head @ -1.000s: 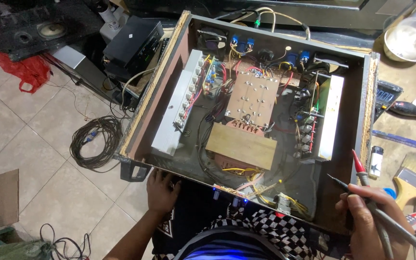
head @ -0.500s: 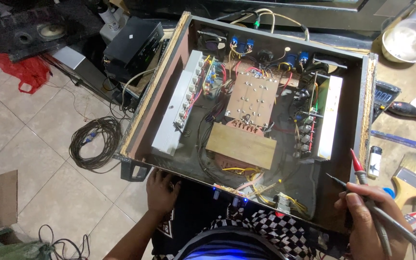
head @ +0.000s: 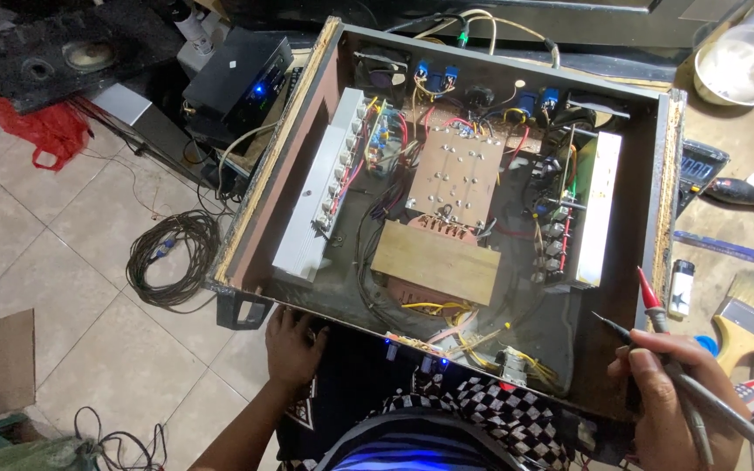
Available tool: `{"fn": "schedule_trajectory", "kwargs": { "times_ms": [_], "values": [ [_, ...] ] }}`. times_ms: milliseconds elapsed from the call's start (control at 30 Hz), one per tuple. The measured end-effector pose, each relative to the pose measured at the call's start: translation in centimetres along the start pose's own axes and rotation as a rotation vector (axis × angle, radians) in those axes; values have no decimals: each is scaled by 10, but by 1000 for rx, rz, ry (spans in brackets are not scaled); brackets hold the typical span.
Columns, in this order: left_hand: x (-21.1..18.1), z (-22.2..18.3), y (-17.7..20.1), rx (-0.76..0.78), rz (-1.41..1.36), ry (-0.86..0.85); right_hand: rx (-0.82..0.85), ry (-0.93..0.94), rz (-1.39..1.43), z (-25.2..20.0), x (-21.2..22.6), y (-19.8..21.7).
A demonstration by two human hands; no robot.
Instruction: Measuring electrical parameters and testing an open power amplifier using multimeter probes and adjusting control knobs.
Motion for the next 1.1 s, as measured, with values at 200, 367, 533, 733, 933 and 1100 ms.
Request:
{"fn": "schedule_trajectory", "kwargs": {
  "times_ms": [200,367,533,733,933,1100],
  "values": [
    [-2,1,0,-3,-16,-28,3,35,-4,2,-4,1],
    [-3,1,0,-62,-15,-102,3,12,-16,2,1,2],
    [-4,1,0,-37,-6,-72,1,47,-9,2,1,2],
    [-5,2,0,2,4,-6,9,-14,-3,1,5,2],
    [-4,1,0,-67,13,-117,-26,2,-16,0,4,1],
    [-10,0,5,-27,-7,-31,-21,-12,-14,0,10,2]
  ]
}}
Point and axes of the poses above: each hand's wrist, its own z-axis towards the middle knuckle, its own y-axis out of the back of the hand, x = y × z, the point moved 3 cm from there along z, towards the middle knuckle, and after that the axes turned 11 degrees about -z, right-handed, at the moved point
